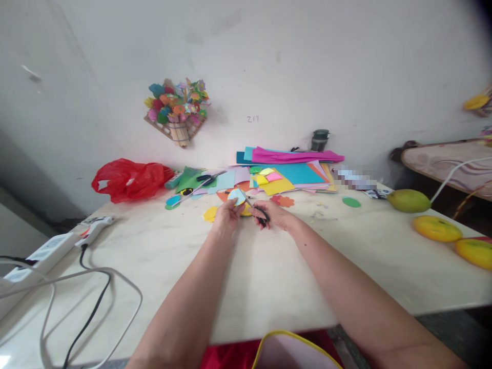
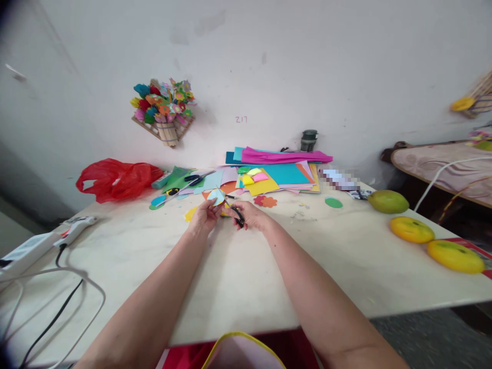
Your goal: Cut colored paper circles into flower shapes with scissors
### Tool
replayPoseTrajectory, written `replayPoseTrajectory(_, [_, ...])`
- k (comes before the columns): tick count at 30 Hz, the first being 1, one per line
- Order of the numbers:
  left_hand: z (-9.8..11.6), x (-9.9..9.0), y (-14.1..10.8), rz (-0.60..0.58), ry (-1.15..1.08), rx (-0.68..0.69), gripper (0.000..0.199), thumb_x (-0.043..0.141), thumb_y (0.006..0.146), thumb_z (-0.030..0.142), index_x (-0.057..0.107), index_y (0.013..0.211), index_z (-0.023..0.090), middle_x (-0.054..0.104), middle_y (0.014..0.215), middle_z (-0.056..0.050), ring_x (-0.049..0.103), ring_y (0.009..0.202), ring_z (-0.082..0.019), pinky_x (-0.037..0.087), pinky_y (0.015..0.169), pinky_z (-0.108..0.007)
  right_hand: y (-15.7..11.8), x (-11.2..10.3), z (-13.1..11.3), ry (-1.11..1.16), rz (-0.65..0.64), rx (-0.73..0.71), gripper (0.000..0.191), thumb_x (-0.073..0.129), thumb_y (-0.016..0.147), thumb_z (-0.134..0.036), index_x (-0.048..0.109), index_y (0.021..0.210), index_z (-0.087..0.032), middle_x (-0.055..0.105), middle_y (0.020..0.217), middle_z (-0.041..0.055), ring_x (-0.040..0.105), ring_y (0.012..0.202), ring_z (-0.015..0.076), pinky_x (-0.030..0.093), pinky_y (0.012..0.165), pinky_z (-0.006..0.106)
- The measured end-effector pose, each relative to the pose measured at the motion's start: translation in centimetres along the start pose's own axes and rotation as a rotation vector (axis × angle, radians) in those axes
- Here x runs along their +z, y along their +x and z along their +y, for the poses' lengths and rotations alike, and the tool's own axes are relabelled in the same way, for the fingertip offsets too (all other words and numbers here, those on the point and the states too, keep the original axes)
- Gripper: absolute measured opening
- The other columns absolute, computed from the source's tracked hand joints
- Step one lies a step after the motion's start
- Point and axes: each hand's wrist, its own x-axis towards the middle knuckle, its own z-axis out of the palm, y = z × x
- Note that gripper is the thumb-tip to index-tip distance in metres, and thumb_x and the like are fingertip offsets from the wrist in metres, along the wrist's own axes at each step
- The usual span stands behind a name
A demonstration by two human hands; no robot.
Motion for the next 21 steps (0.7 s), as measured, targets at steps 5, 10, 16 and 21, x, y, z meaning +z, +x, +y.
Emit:
replayPoseTrajectory(5, [0.0, 0.1, 0.0, -0.002, 0.001, -0.006, 0.015, 0.056, 0.073, 0.004, 0.061, 0.085, 0.011, 0.07, 0.072, -0.008, 0.068, 0.065, -0.017, 0.055, 0.059, -0.022, 0.3, -0.2, 0.6, -0.003, -0.003, -0.028, 0.034, 0.059, 0.079, -0.048, 0.048, 0.073, -0.017, 0.057, 0.054, -0.0025, 0.053, 0.039, 0.0081, 0.032, 0.029, 0.016])
replayPoseTrajectory(10, [0.0, 0.2, -0.2, -0.007, 0.009, -0.01, 0.02, 0.057, 0.071, 0.005, 0.062, 0.09, 0.011, 0.07, 0.075, -0.008, 0.068, 0.065, -0.017, 0.055, 0.059, -0.023, 0.3, -0.9, 0.8, -0.035, -0.042, -0.032, 0.035, 0.057, 0.08, -0.051, 0.05, 0.074, -0.016, 0.062, 0.059, 0.0002, 0.058, 0.044, 0.0097, 0.036, 0.033, 0.016])
replayPoseTrajectory(16, [0.2, 0.1, -0.1, -0.007, 0.016, 0.01, 0.017, 0.056, 0.071, 0.004, 0.062, 0.086, 0.01, 0.07, 0.075, -0.009, 0.069, 0.066, -0.018, 0.056, 0.063, -0.024, -0.8, -3.2, 0.2, -0.084, -0.188, 0.015, 0.036, 0.058, 0.078, -0.05, 0.051, 0.078, -0.015, 0.065, 0.064, 0.0029, 0.06, 0.048, 0.0116, 0.038, 0.037, 0.018])
replayPoseTrajectory(21, [0.3, 0.1, -0.1, -0.011, 0.054, 0.026, 0.019, 0.058, 0.07, 0.004, 0.063, 0.087, 0.009, 0.07, 0.079, -0.011, 0.069, 0.071, -0.019, 0.056, 0.062, -0.024, -1.9, -6.1, 0.0, -0.117, -0.171, -0.01, 0.031, 0.06, 0.076, -0.044, 0.052, 0.069, -0.014, 0.061, 0.056, 0.0011, 0.056, 0.043, 0.0105, 0.033, 0.036, 0.02])
